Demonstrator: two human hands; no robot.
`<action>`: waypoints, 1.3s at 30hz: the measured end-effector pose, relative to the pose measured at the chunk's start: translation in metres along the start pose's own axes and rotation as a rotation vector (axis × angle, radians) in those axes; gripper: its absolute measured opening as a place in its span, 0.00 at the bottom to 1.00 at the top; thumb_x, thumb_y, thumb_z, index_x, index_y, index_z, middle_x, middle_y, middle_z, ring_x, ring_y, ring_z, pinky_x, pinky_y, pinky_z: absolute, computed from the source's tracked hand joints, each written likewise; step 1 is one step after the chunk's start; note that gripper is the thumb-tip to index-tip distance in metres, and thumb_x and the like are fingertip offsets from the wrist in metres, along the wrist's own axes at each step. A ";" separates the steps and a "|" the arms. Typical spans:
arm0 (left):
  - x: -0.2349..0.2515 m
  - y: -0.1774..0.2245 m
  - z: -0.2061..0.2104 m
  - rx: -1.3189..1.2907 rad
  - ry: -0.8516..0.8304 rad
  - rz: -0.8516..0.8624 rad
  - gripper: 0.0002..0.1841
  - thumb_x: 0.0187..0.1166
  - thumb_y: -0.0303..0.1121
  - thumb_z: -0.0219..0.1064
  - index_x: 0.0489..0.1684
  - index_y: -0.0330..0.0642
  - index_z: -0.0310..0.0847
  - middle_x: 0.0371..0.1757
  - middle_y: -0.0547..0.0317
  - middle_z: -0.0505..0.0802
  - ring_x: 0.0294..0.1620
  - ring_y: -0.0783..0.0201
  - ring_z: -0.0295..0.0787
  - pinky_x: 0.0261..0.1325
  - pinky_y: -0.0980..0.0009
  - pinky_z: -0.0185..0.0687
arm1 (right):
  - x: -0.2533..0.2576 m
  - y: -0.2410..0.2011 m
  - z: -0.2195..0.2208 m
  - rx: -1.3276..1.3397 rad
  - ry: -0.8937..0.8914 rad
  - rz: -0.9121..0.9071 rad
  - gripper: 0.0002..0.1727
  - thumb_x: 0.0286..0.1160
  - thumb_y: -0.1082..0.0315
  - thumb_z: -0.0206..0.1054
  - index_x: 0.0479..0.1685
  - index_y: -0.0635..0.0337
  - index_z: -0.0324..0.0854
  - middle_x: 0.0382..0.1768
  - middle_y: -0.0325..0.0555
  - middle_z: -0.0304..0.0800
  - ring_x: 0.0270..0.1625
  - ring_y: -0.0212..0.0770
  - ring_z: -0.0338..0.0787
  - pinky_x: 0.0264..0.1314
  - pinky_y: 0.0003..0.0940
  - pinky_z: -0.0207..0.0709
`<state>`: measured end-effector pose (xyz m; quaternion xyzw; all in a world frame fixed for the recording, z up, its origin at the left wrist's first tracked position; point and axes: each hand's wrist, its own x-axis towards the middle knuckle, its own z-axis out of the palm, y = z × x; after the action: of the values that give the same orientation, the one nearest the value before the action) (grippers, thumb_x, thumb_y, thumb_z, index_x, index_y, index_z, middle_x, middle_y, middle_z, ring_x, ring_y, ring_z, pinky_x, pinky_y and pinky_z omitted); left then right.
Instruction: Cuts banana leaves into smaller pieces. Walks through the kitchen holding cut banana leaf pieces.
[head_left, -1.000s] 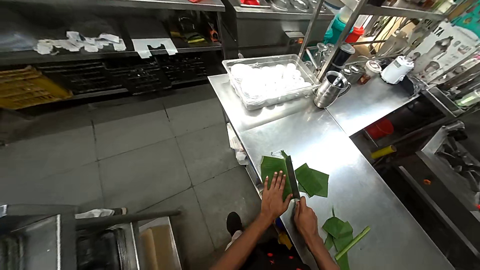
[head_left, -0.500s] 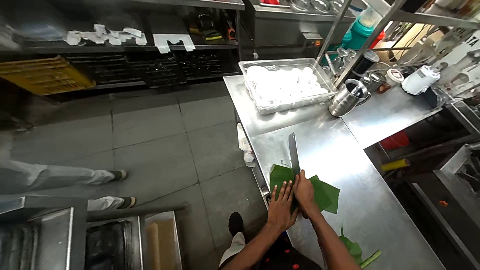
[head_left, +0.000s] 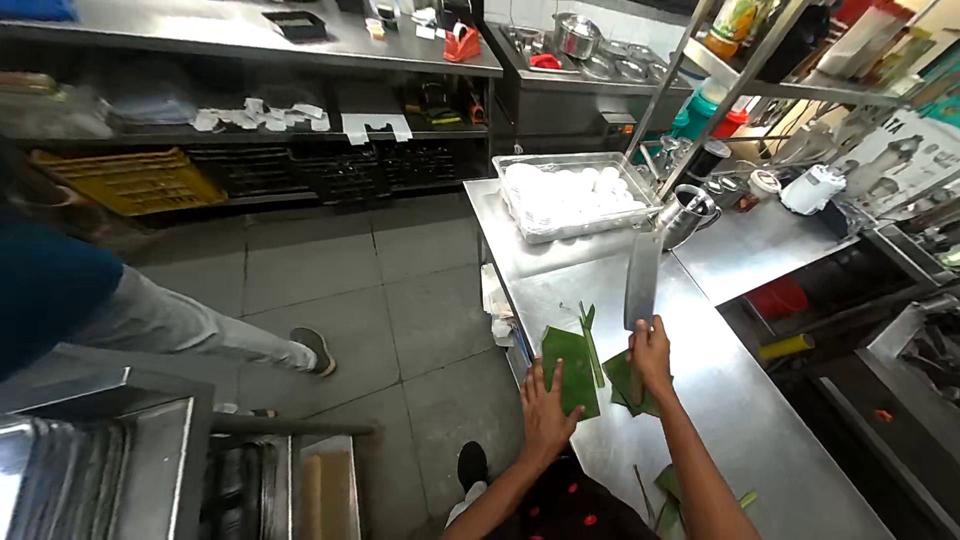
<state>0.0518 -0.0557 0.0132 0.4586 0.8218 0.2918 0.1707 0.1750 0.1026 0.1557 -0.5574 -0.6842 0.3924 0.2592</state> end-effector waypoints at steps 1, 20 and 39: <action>-0.004 0.001 -0.006 -0.090 -0.023 -0.087 0.53 0.57 0.57 0.83 0.92 0.65 0.59 0.94 0.40 0.57 0.86 0.38 0.66 0.77 0.40 0.72 | -0.020 0.002 -0.012 0.033 0.025 0.019 0.22 0.94 0.46 0.48 0.68 0.53 0.70 0.22 0.49 0.80 0.17 0.48 0.81 0.18 0.46 0.79; 0.179 -0.029 -0.127 -0.223 -0.618 0.163 0.18 0.79 0.18 0.61 0.63 0.40 0.86 0.60 0.47 0.92 0.60 0.51 0.90 0.64 0.46 0.83 | -0.240 0.119 0.015 -0.279 -0.057 0.131 0.19 0.89 0.52 0.51 0.52 0.56 0.80 0.20 0.44 0.82 0.25 0.47 0.87 0.31 0.50 0.82; 0.120 -0.028 -0.050 0.181 -0.124 0.591 0.37 0.79 0.56 0.66 0.88 0.51 0.68 0.93 0.52 0.65 0.94 0.46 0.53 0.92 0.37 0.49 | -0.191 0.084 0.049 -0.335 0.076 0.183 0.18 0.89 0.52 0.50 0.51 0.55 0.80 0.18 0.41 0.80 0.22 0.45 0.86 0.28 0.47 0.81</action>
<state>-0.0565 0.0191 0.0327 0.7077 0.6638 0.2259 0.0867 0.2297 -0.0879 0.0746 -0.6671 -0.6761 0.2737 0.1515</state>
